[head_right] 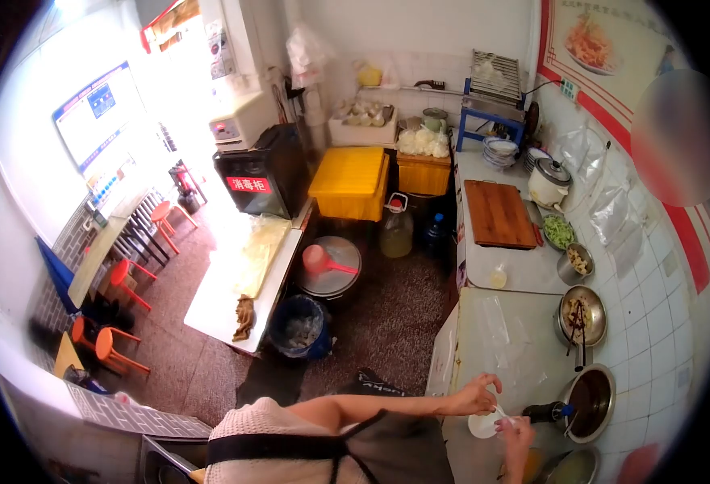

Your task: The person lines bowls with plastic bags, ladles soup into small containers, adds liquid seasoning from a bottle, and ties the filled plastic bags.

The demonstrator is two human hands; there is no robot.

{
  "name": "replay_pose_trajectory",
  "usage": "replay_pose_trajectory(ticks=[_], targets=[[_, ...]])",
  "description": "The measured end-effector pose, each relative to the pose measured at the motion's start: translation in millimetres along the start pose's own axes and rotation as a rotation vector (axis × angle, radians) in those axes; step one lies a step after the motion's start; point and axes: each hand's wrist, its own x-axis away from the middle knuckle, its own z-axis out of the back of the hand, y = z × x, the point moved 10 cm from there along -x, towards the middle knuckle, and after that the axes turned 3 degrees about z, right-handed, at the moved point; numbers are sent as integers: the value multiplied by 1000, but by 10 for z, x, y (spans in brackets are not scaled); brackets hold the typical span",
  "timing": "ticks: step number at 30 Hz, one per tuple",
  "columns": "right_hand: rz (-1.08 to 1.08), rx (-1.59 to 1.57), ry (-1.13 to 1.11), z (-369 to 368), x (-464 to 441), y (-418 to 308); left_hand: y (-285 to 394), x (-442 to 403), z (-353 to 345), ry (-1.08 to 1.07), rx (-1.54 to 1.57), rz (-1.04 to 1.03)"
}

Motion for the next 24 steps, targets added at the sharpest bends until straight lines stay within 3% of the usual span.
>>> replay_pose_trajectory(ticks=[1,3,4,6,10,12,13,15,16,18,19,21,22,24], targets=[[0,-1,0,-44,-32,-19,30,-4,30,9,-31,-3],[-206,-811,296,-33,-20,199,61,-17,33,-11,-30,7],[-210,-811,301,-69,-53,306,63,-13,0,-31,-27,16],[296,465,344,-16,-137,-184,-23,10,-40,-10,-41,-4],[256,798,124,-208,-48,-250,-84,30,82,26,-26,61],[-246,-131,76,-150,-134,241,-55,6,70,35,-63,8],[-246,-133,75,-168,-206,215,1,8,76,38,-106,-49],[15,-410,289,-38,-354,-5,2,-2,144,67,-79,-21],[16,-411,290,-58,-343,44,6,-14,202,99,-50,1],[591,951,360,-249,-152,-542,-79,23,218,122,-71,-7],[596,954,361,-252,-108,-678,-87,31,260,148,-90,-9],[-136,253,-72,-376,-111,-131,-68,74,306,147,-92,7],[-136,255,-78,-367,-195,-28,-44,80,327,138,-95,23],[-60,-487,83,-318,-402,105,53,64,341,127,-138,1]])
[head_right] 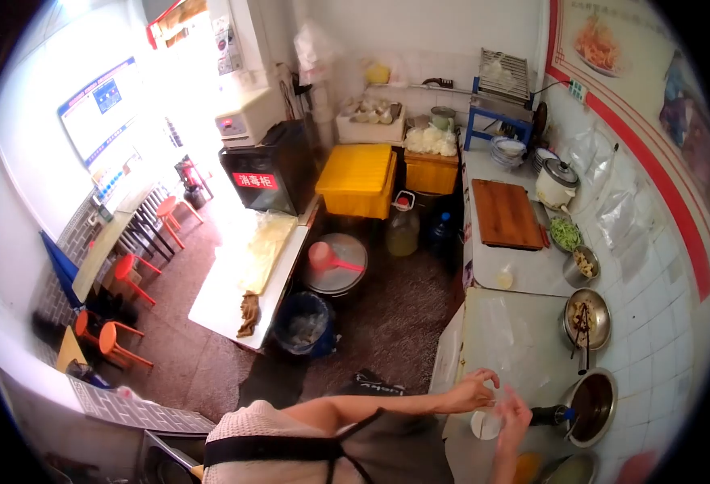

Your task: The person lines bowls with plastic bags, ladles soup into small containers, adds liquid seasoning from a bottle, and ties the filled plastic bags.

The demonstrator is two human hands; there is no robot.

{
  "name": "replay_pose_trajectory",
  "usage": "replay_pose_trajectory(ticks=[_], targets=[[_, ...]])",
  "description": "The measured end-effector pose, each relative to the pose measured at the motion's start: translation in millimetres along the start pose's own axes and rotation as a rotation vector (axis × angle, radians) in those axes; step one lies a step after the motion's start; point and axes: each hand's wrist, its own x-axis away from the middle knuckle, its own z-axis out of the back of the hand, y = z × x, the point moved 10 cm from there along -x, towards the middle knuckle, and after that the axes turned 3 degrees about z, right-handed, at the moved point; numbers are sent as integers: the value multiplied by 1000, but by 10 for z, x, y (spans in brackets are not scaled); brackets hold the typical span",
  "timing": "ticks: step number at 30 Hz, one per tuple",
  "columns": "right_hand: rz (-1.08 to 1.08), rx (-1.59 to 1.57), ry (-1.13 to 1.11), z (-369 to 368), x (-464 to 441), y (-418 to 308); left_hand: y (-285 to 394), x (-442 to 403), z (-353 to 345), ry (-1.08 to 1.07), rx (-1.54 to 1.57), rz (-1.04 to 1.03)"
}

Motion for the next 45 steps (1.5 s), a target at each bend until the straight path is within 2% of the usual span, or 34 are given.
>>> replay_pose_trajectory(ticks=[1,3,4,6,7,9,10,12,13,14,16,18,19,21,23,24,26,27,29,30,31,32,33,34,36,37,38,39,40,42,43,44,45], targets=[[-2,-4,-1,-49,-35,24,45,-3,-6,-10,-43,-34],[317,406,174,-62,-81,-356,-66,17,-2,15,-8,-16],[321,407,172,-77,-17,-358,-140,13,24,43,31,-2],[477,1224,-6,-382,237,-440,-176,74,106,62,18,-18],[481,1226,-13,-412,269,-493,-154,107,184,75,3,-30],[-111,656,-203,-395,232,-71,-64,164,280,83,-13,-25],[-117,656,-208,-411,123,-30,-32,191,308,84,-27,-21],[48,34,-32,-354,-199,-84,-88,198,362,103,-84,-22],[44,31,-33,-440,-231,-98,-84,202,425,126,-145,-33],[430,569,4,-584,-179,-492,-93,243,475,125,-146,-29],[821,1107,46,-893,85,-715,-104,362,786,245,-58,13],[174,768,-266,-848,51,-73,-57,514,941,266,-142,31],[172,774,-275,-956,46,-124,-13,590,1018,312,-165,27],[-15,125,-381,-1299,-86,-143,122,763,1193,428,-210,25],[122,83,-412,-1521,-423,89,23,967,1315,475,-224,66],[116,80,-422,-1636,-404,27,6,1079,1426,508,-240,98],[841,817,-411,-2150,6,-507,67,1298,1677,550,-294,103],[843,816,-420,-2265,118,-442,128,1416,1832,623,-350,103],[184,146,-457,-2356,67,187,247,1615,2157,754,-455,105],[186,148,-466,-2512,101,275,310,1693,2311,811,-502,109],[-220,-258,-583,-2786,199,630,367,1716,2416,821,-505,109],[-637,-664,-670,-3073,422,824,329,1842,2611,941,-337,178],[-637,-660,-678,-3193,412,779,254,1988,2792,1055,-164,245],[-498,-520,-745,-3332,325,652,266,2038,2926,1063,-168,241],[-214,-242,-856,-3675,156,327,-295,2148,2917,978,868,434],[-68,-105,-902,-3877,86,133,-178,2099,3006,751,944,355],[85,30,-942,-4108,23,-74,-63,2115,3204,584,697,248],[284,120,-922,-4284,-23,-399,-76,2251,3397,580,544,311],[287,114,-927,-4502,-72,-458,-102,2373,3555,573,392,377],[1074,430,-830,-4859,252,-912,-241,2646,3907,749,317,430],[1065,419,-839,-5079,287,-849,-286,2773,4125,888,226,368],[1068,420,-840,-5296,317,-826,-389,2839,4254,890,226,365],[1077,409,-805,-5496,341,-831,-332,2943,4469,950,28,371]])
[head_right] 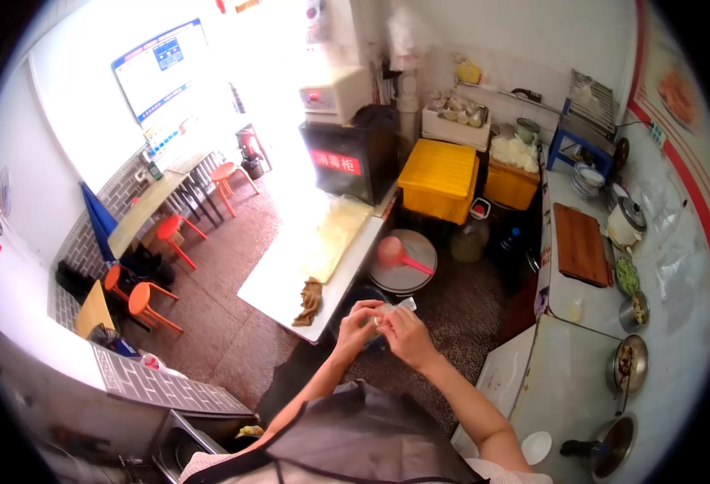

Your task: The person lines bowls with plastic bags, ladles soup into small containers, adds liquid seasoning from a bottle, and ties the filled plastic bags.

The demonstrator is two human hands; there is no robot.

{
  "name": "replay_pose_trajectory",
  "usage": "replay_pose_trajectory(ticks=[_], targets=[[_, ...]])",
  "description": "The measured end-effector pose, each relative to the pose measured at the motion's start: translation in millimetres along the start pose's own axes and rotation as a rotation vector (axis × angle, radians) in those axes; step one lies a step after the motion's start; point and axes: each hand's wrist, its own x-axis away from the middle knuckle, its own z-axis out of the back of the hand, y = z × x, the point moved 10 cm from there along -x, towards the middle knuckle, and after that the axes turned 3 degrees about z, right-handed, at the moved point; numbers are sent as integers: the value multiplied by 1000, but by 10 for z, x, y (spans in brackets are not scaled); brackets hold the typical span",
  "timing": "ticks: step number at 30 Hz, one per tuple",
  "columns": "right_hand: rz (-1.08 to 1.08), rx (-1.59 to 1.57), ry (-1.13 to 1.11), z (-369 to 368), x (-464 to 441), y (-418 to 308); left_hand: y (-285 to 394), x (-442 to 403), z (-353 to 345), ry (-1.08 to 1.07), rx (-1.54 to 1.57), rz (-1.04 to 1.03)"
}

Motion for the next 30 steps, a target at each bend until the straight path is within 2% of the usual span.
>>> replay_pose_trajectory(ticks=[2,5,12,14,15,17,18,19,20,21,22,24,26,27,30], targets=[[12,26,28,-286,-189,59,131,-95,363,124,-238,-130],[-18,18,30,-587,-421,113,-1,-196,706,171,-423,-158],[-135,24,68,-1058,-614,420,-254,-234,1083,265,-463,-61],[-487,-420,-116,-1349,-562,778,-283,-239,1168,292,-426,-51],[-485,-421,-121,-1376,-591,878,-345,-259,1195,292,-314,-13],[-489,-794,-172,-1622,-577,1061,-446,-246,1209,295,-198,36],[-445,-815,-190,-1631,-636,1068,-640,-253,1201,272,77,150],[-449,-815,-198,-1628,-644,1114,-823,-250,1143,248,354,258],[-387,-695,-176,-1543,-737,1066,-851,-242,1148,266,461,319],[-323,-576,-152,-1479,-815,998,-881,-253,1137,272,461,321],[-282,-420,-68,-1384,-878,967,-955,-241,1216,367,477,334],[-201,-311,-51,-1431,-922,893,-1010,-221,1370,520,460,326],[-103,-186,-31,-1484,-979,807,-1007,-234,1432,549,384,311],[-101,-192,-34,-1512,-996,834,-1006,-207,1483,575,309,309],[-325,-307,-241,-1760,-1012,1074,-1016,-211,1568,615,214,287]])
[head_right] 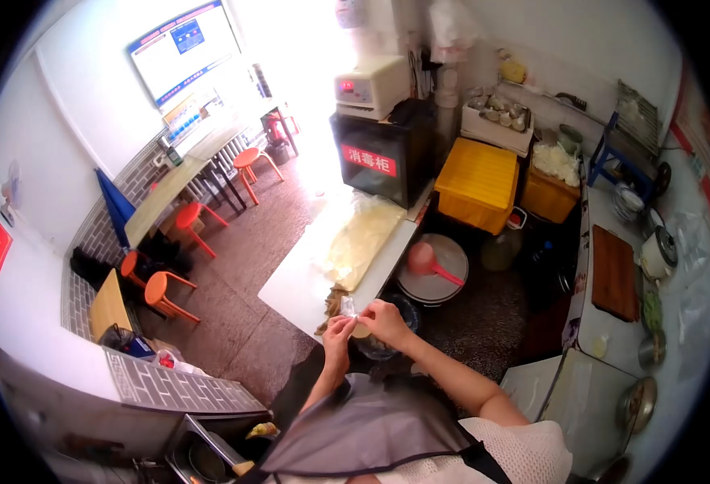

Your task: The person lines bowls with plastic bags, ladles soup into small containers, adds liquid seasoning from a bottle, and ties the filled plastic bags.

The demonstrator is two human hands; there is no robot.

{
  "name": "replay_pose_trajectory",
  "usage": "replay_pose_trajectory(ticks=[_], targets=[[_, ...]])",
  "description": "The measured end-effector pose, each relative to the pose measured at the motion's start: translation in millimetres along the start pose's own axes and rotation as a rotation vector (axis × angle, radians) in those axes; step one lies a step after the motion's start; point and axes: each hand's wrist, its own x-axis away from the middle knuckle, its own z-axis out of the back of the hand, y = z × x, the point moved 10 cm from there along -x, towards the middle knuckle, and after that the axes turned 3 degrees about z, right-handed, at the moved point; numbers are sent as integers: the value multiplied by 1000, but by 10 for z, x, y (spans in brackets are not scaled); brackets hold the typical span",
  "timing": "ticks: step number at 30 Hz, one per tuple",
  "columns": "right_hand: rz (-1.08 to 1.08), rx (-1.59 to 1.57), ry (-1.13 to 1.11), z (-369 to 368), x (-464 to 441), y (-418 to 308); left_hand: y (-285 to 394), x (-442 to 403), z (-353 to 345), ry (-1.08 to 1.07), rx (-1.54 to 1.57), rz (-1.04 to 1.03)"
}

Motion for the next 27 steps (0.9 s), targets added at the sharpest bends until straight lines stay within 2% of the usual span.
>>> replay_pose_trajectory(ticks=[2,4,6,8,10,11,12,13,14,16,17,19,21,23,27], targets=[[-37,10,-88,-63,-86,71,19,-47,18,16,-57,-40],[-78,27,-173,-93,-155,151,320,10,-52,43,-416,-280],[-109,29,-332,-218,-204,219,360,1,-77,43,-462,-301],[-110,27,-368,-221,-247,206,378,-29,-106,48,-509,-325],[-107,26,-403,-279,-271,194,219,-128,-66,41,-394,-210],[239,158,-274,-212,-293,-120,168,-166,-49,43,-393,-211],[581,288,-137,-135,-206,-466,-6,-223,-32,10,-170,-61],[583,288,-138,-119,-225,-483,-185,-255,-55,-24,54,89],[623,265,-159,-121,-208,-532,-227,-275,-76,-23,54,88],[662,239,-178,-106,-223,-613,73,-256,-163,-14,127,-149],[723,235,-183,-99,-219,-674,121,-255,-178,-14,125,-149],[782,231,-189,-81,-226,-701,94,-212,-432,-223,43,-36],[839,283,-243,-114,-231,-650,8,-211,-433,-222,-22,17],[849,273,-242,-86,-262,-585,-231,-202,-504,-337,31,177],[838,237,-258,-16,-337,-526,-414,-187,-541,-332,108,269]])
